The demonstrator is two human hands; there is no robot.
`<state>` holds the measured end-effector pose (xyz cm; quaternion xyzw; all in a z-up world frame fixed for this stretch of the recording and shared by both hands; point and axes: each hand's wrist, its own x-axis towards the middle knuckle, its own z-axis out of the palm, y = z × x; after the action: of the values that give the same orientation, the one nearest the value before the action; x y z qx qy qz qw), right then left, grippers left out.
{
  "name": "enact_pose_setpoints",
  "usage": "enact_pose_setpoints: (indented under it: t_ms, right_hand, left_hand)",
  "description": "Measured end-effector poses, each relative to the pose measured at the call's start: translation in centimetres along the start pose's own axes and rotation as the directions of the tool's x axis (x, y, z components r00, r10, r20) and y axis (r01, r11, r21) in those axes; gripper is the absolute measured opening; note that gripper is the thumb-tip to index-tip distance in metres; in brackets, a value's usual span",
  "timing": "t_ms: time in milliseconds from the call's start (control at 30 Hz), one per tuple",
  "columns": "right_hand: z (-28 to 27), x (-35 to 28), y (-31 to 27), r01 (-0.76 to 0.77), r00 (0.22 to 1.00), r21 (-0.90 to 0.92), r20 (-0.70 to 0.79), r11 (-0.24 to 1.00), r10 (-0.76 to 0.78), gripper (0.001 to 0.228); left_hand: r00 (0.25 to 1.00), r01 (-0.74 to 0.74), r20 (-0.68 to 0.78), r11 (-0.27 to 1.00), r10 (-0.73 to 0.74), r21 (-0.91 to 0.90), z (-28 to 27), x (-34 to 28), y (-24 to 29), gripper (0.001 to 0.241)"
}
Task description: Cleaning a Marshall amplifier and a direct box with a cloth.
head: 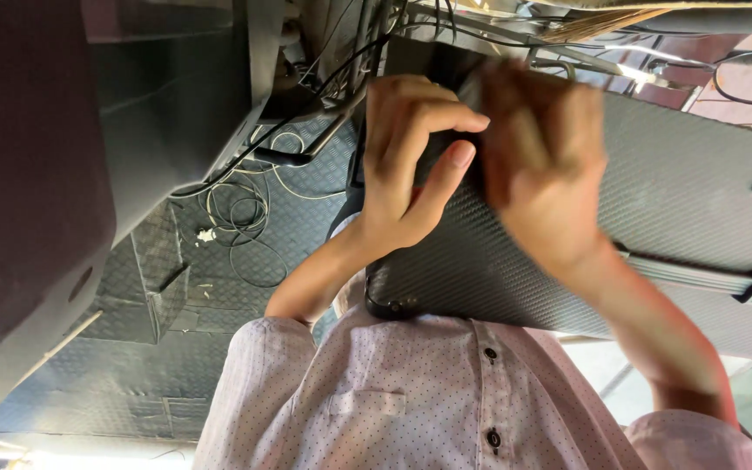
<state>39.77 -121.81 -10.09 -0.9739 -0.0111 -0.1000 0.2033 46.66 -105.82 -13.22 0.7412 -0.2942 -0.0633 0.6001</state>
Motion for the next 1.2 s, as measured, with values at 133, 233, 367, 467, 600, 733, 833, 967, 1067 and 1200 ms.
enact_pose_setpoints:
  t_ms: [133, 233, 367, 467, 600, 733, 833, 967, 1067, 1200]
  right_hand:
    - [-0.4, -2.0, 0.6, 0.111, 0.992, 0.096, 0.047, 0.989, -0.116, 0.028]
    - [-0.7, 0.1, 1.3, 0.210, 0.976, -0.013, 0.065, 0.978, -0.208, 0.026]
    - [0.2, 1.1, 1.2, 0.074, 0.997, -0.031, 0.004, 0.997, -0.074, 0.032]
    - [0.5, -1.4, 1.2, 0.100, 0.995, 0.055, -0.005, 0.994, -0.100, 0.033]
    - [-0.4, 0.1, 1.0, 0.252, 0.966, 0.015, 0.049, 0.968, -0.253, 0.029]
    - [1.2, 0.5, 1.7, 0.227, 0.974, -0.044, 0.022, 0.973, -0.226, 0.026]
    - [2.2, -1.3, 1.3, 0.325, 0.945, 0.074, 0.025, 0.943, -0.327, 0.025]
    - [1.2, 1.9, 1.5, 0.443, 0.889, 0.129, 0.065, 0.887, -0.453, 0.019]
    - [1.6, 3.1, 1.9, 0.440, 0.892, 0.036, 0.098, 0.897, -0.441, 0.015]
    - [1.9, 0.2, 1.6, 0.462, 0.877, 0.087, 0.099, 0.883, -0.469, 0.016]
  left_hand:
    - [1.000, 0.025, 0.014, 0.999, -0.025, 0.023, 0.0, 0.7, -0.5, 0.018]
    - [0.996, 0.073, 0.057, 0.997, -0.072, -0.019, -0.1, 0.6, -1.0, 0.024]
    - [0.992, 0.128, 0.019, 0.986, -0.127, -0.109, 0.2, 0.0, -1.3, 0.033]
    - [0.991, 0.133, -0.016, 0.985, -0.136, -0.107, 0.2, -0.2, -1.4, 0.038]
    - [0.989, 0.146, -0.008, 0.984, -0.148, -0.106, 0.1, -0.2, -1.3, 0.041]
    - [0.990, 0.143, -0.002, 0.986, -0.143, -0.082, 0.0, -0.5, -1.2, 0.041]
    - [0.989, 0.144, -0.026, 0.985, -0.147, -0.096, -0.2, -0.8, -1.2, 0.041]
    - [0.985, 0.151, -0.057, 0.976, -0.162, -0.156, -0.3, -1.3, -1.3, 0.042]
    - [0.980, 0.186, -0.039, 0.970, -0.194, -0.159, -0.5, -1.6, -1.0, 0.043]
    - [0.983, 0.139, -0.108, 0.988, -0.145, -0.068, -0.5, -0.7, -0.7, 0.040]
